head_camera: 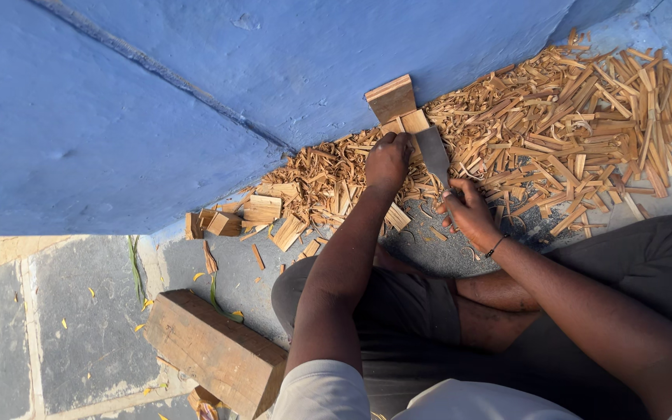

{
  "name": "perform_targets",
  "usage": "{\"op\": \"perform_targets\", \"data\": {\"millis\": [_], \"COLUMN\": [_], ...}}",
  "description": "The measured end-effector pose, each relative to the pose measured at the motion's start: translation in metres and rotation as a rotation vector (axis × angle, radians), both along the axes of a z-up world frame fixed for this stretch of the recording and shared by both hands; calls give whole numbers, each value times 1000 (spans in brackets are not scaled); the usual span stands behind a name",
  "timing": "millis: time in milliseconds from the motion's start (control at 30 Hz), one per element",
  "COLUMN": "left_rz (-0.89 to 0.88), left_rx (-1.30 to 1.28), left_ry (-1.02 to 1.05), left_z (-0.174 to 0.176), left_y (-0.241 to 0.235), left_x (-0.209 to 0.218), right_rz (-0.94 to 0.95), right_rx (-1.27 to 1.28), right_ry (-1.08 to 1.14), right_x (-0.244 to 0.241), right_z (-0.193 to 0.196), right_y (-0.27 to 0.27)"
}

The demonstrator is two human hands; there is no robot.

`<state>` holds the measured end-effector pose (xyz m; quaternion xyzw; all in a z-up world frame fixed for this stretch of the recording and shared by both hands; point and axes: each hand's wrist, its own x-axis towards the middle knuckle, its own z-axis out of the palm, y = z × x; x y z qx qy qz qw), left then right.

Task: The person sits on a tiled floor and carves a small rectangular block of wood using a chisel and a wooden mallet. They repeatedly strike the chisel to remove wood shavings, occasionally adjusting the wood's position against a blue wall.

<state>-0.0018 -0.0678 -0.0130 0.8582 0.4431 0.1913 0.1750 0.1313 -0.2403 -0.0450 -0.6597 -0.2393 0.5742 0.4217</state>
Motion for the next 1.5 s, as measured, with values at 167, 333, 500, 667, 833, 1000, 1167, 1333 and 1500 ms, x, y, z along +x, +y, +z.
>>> {"op": "perform_targets", "data": {"millis": [167,333,500,667,833,1000,1167,1333,1500], "left_rz": [-106,-364,-321,-217,-188,-120,-110,-122,-110], "left_rx": [124,241,-6,-99,-140,39,-30,13,126], "left_ry": [28,182,610,591,716,584,547,646,588], "left_z": [18,30,45,59,40,-4,13,8,-44], "left_y": [-17,-65,-100,-94,-64,-32,-39,-39,6], "left_x": [-2,12,23,15,19,21,22,21,35], "right_rz": [-55,-16,80,63,39,-1,-17,-37,-73], "right_rx": [116,112,48,66,22,88,77,72,17], "right_ry": [23,60,24,-3,-23,5,43,-11,94], "right_x": [-4,-5,-6,-14,-18,-21,-17,-24,-21], "right_z": [-2,19,43,43,25,26,21,12,8], "right_y": [-10,-29,-32,-15,15,46,45,40,69]}}
